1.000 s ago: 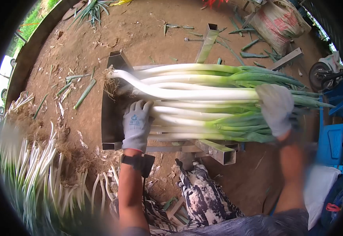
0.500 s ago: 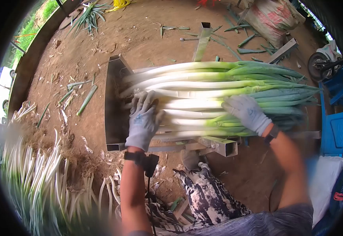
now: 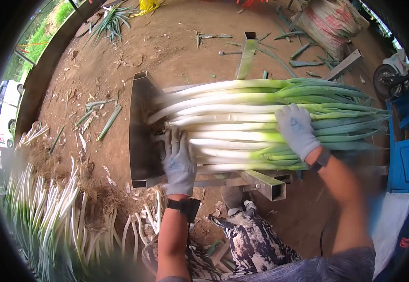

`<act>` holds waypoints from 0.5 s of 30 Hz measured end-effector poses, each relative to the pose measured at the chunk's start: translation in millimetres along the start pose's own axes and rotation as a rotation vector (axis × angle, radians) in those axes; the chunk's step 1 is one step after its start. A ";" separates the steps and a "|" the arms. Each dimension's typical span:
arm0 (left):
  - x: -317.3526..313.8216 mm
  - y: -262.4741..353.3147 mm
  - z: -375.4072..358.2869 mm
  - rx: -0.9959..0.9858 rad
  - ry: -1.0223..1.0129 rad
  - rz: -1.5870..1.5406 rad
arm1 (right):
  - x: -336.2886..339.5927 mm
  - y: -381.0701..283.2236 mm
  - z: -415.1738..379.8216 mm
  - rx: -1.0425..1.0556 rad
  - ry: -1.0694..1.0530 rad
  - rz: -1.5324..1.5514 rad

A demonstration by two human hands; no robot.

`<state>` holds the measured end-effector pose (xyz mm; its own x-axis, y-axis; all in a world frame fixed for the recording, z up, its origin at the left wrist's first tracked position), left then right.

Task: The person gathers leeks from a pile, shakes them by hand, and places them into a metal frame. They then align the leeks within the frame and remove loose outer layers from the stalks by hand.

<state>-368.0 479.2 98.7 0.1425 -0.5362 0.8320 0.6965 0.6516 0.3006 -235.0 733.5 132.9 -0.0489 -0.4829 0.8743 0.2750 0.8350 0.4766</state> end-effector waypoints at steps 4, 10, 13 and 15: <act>-1.1 7.6 -1.8 0.020 -0.077 0.016 | -4.1 -13.5 5.9 0.221 0.089 0.125; -6.8 12.0 -14.7 0.015 -0.121 -0.003 | -0.5 -21.3 15.2 0.310 0.048 0.195; -7.3 18.0 -14.2 -0.011 -0.150 0.005 | 1.7 -28.5 18.7 0.343 0.128 0.239; -15.3 26.6 -10.8 -0.070 -0.177 0.023 | 22.9 -64.9 41.7 0.369 -0.012 0.081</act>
<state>-344.1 499.0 88.9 0.0374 -0.4151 0.9090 0.7429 0.6199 0.2526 -294.0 679.3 125.8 -0.0526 -0.4105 0.9104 -0.0855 0.9101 0.4054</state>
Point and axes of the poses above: each hand's wrist, its own z-axis towards the middle knuckle, its own x-axis out of the back of the hand, y = z × x, the point moved 10 cm from there along z, towards the middle knuckle, and after that the axes turned 7 degrees about y, right-handed, at the moved point
